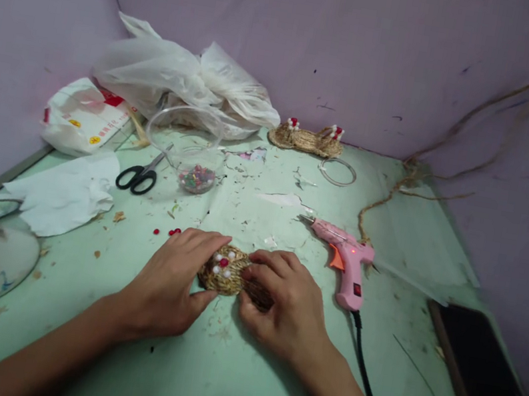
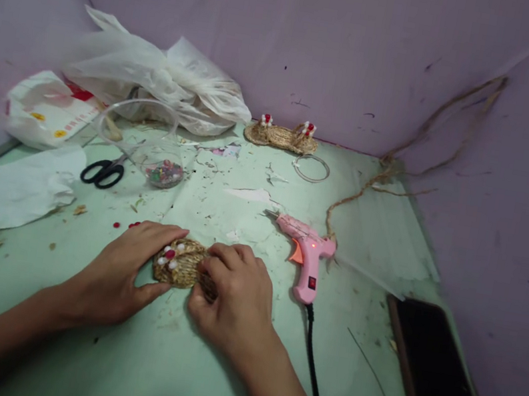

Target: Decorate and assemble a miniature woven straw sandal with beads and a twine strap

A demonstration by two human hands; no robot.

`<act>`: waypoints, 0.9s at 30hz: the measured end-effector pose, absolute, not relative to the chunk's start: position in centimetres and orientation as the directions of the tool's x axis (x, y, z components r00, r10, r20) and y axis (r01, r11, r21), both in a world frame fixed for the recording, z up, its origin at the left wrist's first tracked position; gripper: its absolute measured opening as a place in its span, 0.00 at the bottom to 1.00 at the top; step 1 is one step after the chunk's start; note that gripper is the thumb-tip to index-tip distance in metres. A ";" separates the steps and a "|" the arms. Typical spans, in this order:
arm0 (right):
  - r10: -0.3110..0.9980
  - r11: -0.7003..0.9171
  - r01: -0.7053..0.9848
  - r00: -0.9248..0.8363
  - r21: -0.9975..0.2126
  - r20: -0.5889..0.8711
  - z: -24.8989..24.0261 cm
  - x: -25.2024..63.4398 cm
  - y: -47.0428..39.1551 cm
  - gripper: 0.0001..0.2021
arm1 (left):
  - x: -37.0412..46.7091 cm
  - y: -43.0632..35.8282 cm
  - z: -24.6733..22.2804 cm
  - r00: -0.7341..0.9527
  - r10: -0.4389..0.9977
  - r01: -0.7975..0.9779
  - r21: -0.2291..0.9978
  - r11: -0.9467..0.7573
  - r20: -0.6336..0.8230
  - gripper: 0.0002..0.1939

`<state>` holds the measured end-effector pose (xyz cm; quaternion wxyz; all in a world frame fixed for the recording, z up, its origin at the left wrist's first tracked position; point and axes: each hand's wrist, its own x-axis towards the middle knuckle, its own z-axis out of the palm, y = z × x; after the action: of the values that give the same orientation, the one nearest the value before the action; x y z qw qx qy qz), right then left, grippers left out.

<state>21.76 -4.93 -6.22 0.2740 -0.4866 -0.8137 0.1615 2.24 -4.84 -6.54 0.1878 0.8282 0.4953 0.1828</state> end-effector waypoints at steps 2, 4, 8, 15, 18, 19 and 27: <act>0.880 0.475 0.692 -0.355 -0.544 0.316 -6.4 21.7 -5.0 0.08 | 2.2 -4.9 -6.7 0.440 0.888 0.742 0.504 -0.443 0.132 0.32; 0.879 0.476 0.684 -0.342 -0.553 0.333 -6.6 21.7 -5.1 0.08 | 2.2 -4.9 -6.8 0.434 0.890 0.735 0.517 -0.440 0.140 0.33; 0.885 0.463 0.686 -0.331 -0.562 0.326 -6.8 21.8 -5.1 0.08 | 2.3 -4.9 -6.8 0.422 0.898 0.740 0.525 -0.420 0.122 0.33; 0.887 0.458 0.701 -0.317 -0.547 0.336 -7.1 21.5 -5.4 0.08 | 2.3 -4.8 -6.8 0.414 0.902 0.747 0.523 -0.411 0.118 0.34; 0.886 0.452 0.727 -0.297 -0.517 0.356 -7.2 21.3 -5.7 0.07 | 2.4 -4.7 -6.8 0.422 0.898 0.733 0.538 -0.417 0.122 0.34; 0.887 0.446 0.738 -0.289 -0.506 0.361 -7.3 21.3 -5.8 0.07 | 2.4 -4.7 -6.8 0.426 0.896 0.725 0.545 -0.421 0.126 0.34; 0.870 0.445 0.755 -0.238 -0.482 0.432 -7.0 21.4 -6.1 0.09 | 2.3 -4.7 -6.5 0.367 0.922 0.707 0.606 -0.364 0.126 0.31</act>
<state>21.44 -6.09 -6.98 0.3337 -0.5194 -0.7819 0.0865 2.30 -4.70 -6.49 0.2329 0.7931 0.5135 0.2302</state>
